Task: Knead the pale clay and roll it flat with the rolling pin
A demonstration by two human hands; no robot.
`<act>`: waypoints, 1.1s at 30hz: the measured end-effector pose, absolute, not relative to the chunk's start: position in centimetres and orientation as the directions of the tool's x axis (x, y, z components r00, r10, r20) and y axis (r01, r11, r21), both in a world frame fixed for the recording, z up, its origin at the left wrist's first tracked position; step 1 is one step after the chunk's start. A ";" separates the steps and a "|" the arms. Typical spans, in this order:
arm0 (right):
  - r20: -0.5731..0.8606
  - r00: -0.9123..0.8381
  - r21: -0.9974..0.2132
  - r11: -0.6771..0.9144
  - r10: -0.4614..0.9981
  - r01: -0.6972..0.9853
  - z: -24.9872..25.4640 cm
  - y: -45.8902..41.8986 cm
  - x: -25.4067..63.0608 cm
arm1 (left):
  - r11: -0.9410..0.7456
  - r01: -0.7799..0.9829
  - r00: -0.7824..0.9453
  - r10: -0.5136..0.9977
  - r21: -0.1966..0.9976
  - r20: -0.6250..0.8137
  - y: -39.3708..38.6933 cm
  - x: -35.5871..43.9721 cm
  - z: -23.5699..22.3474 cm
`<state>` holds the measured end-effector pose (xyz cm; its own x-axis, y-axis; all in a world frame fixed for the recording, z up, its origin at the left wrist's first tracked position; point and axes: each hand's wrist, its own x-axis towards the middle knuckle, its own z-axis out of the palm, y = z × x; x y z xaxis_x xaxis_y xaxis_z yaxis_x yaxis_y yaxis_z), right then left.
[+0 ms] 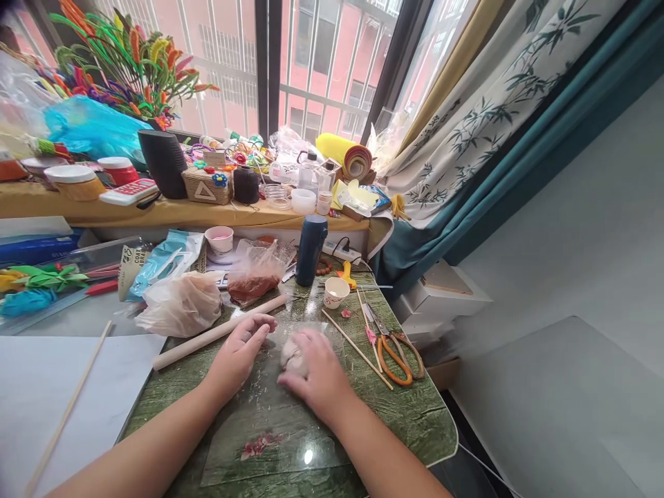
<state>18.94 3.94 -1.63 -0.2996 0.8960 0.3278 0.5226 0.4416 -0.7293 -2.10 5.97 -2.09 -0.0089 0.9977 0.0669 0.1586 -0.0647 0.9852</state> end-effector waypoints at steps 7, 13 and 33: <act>0.257 -0.420 -0.673 0.473 0.871 0.568 -3.4 4.3 19.0 | -0.115 0.294 0.150 0.986 0.949 0.073 5.3 -1.7 -1.9; 0.229 -0.394 -0.684 0.435 0.890 0.586 -3.0 4.9 19.0 | -0.146 0.356 0.163 0.982 0.923 0.093 5.3 -1.7 -1.8; 0.242 -0.282 -0.684 0.369 0.929 0.629 -4.7 5.1 18.7 | -0.243 0.631 0.177 0.970 0.737 0.168 5.0 -1.3 -2.3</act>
<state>18.75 5.14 -4.74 -0.2816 0.9285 0.2419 0.6293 0.3690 -0.6839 -1.35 5.00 -2.34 0.1774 0.9697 0.1682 0.6307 -0.2432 0.7370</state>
